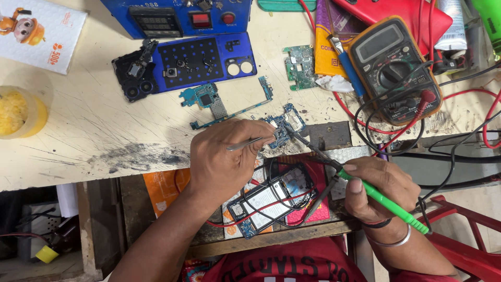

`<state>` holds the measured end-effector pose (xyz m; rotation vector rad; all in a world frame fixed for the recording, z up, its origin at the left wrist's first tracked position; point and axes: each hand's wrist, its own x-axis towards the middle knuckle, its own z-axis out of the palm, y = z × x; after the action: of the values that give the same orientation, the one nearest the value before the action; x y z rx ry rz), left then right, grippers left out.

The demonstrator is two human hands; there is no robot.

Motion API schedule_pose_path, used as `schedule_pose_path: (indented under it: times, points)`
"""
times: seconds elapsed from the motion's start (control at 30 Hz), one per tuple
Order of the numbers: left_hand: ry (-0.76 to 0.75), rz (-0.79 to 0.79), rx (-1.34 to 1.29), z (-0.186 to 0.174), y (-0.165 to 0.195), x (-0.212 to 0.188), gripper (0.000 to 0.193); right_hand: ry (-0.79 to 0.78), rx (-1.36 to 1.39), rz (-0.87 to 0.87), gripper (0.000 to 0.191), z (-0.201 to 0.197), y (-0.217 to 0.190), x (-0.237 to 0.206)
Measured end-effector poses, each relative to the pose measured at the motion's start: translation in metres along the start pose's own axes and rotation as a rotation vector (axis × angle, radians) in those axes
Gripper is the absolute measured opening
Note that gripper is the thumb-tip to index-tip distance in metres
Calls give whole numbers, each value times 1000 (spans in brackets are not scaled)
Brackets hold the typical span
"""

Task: The person probes a disassembled phone motherboard with multimeter test leads, then uses a soldering iron and tweezers to work on the board's components, repeatedly testing and soldering points on the circuit board at a cluttered workbench.

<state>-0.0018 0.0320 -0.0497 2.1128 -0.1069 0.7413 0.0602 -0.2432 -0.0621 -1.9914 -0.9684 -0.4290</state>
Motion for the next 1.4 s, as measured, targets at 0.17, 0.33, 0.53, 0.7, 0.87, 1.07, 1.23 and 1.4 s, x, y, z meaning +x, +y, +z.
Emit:
schedule_pose_path:
  times: [0.17, 0.33, 0.53, 0.7, 0.87, 1.07, 1.23, 1.4]
  points:
    - [-1, -3, -11, -1, 0, 0, 17, -10, 1, 3, 18, -1, 0, -1]
    - [-15, -10, -12, -2, 0, 0, 18, 8, 4, 8, 19, 0, -1, 0]
    - [-11, -11, -8, -1, 0, 0, 18, -30, -8, 1, 18, -3, -5, 0]
    - [-11, -16, -13, -2, 2, 0, 18, -48, -31, -2, 19, -5, -9, 1]
    - [-6, -7, -2, -3, 3, 1, 18, 0, -11, -62, 19, 1, -7, 4]
    - [-10, -7, -15, -3, 2, 1, 18, -21, -51, -84, 18, 0, -11, 3]
    - [-10, -11, -14, -2, 1, -1, 17, -39, -44, -103, 15, -1, -14, 5]
    - [-12, -7, -16, -1, 0, -1, 18, -41, -58, -109, 12, 0, -14, 6]
